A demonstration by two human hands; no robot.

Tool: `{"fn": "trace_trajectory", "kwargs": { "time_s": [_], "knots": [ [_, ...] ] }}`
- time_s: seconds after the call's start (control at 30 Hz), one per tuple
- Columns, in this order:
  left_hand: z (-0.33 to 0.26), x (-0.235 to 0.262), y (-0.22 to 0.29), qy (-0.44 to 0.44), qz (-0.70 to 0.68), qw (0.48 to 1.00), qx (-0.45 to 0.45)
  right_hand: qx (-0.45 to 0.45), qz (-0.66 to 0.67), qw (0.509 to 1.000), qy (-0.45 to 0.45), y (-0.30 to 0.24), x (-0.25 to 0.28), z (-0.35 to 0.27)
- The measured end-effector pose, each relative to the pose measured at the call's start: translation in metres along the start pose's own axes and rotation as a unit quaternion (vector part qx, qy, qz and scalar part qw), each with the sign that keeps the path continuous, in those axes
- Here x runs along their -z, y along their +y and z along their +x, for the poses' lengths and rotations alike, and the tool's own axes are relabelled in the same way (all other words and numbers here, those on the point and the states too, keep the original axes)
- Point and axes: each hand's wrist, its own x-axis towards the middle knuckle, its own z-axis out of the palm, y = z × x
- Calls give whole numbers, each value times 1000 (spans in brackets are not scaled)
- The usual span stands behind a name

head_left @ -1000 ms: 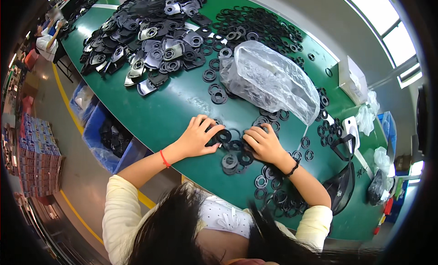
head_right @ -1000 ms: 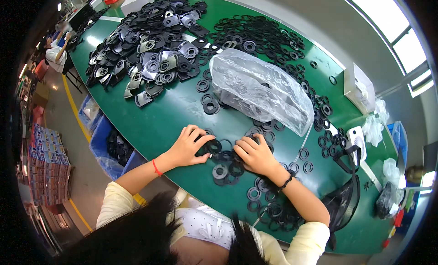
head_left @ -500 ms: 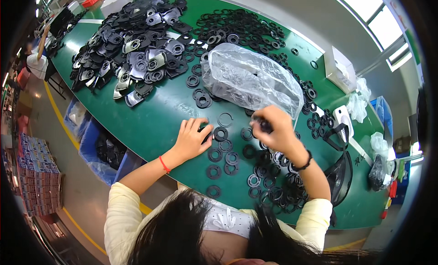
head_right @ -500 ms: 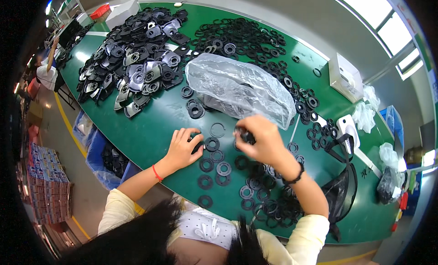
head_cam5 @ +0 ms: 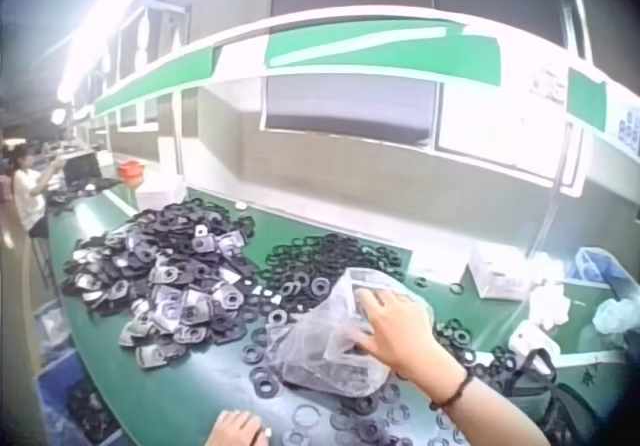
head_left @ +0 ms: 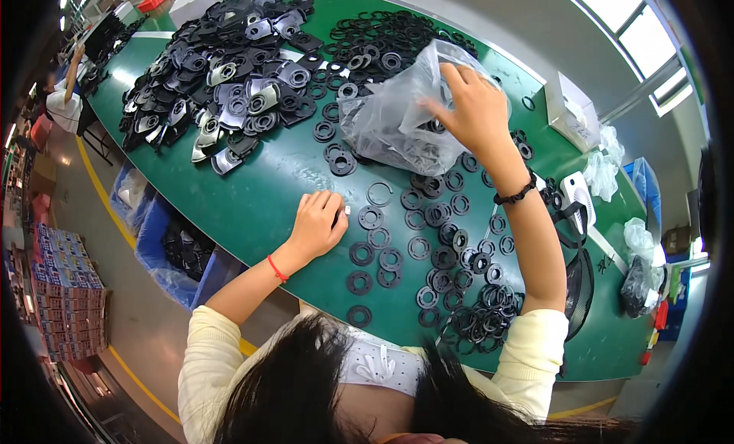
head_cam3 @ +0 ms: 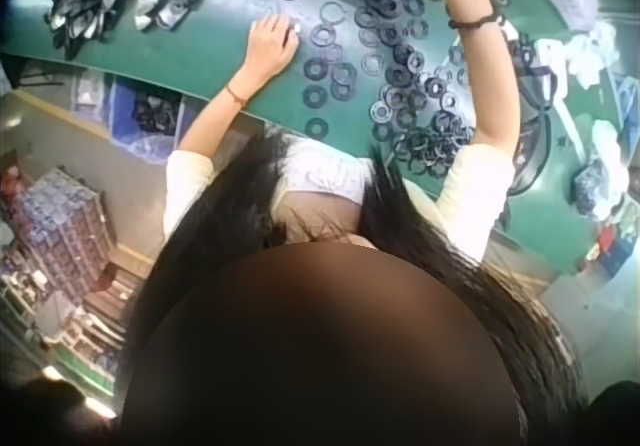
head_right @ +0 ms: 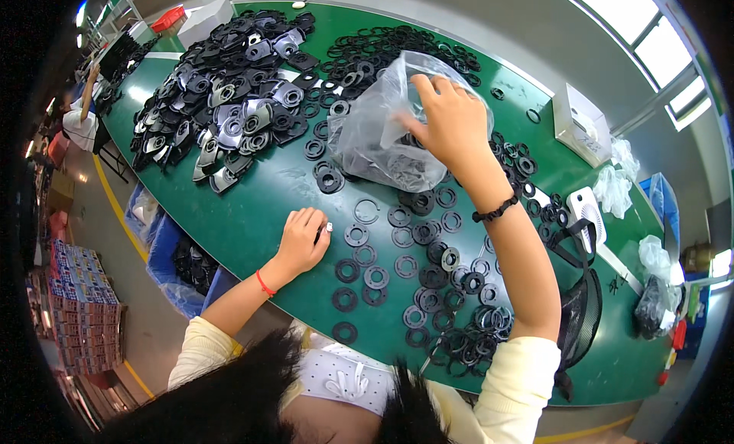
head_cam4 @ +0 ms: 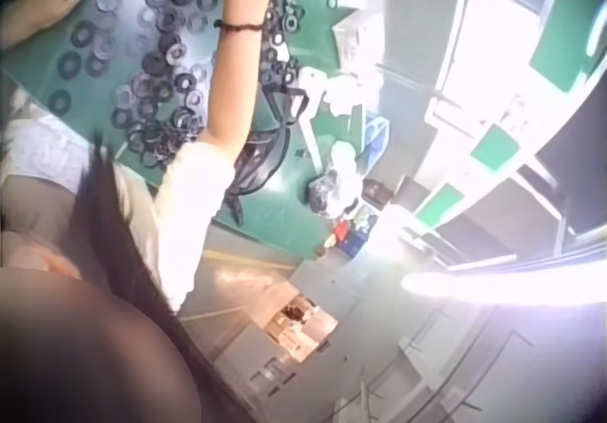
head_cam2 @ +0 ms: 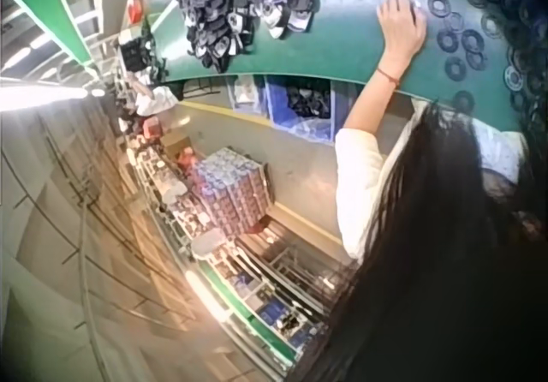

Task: Sorting black plastic rings and placing them into a plastic bag on an assembly line.

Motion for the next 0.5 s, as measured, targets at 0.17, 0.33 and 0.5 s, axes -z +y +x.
{"fn": "trace_trajectory", "kwargs": {
  "time_s": [0.17,0.33,0.5],
  "knots": [
    [8,5,-6,33,-121,988,92,10,44,997,63,-10,1,-7],
    [16,15,-28,74,-490,815,301,206,204,952,101,-61,8,-57],
    [27,15,-40,35,-860,338,380,158,118,971,-136,-93,-66,-120]
  ]
}}
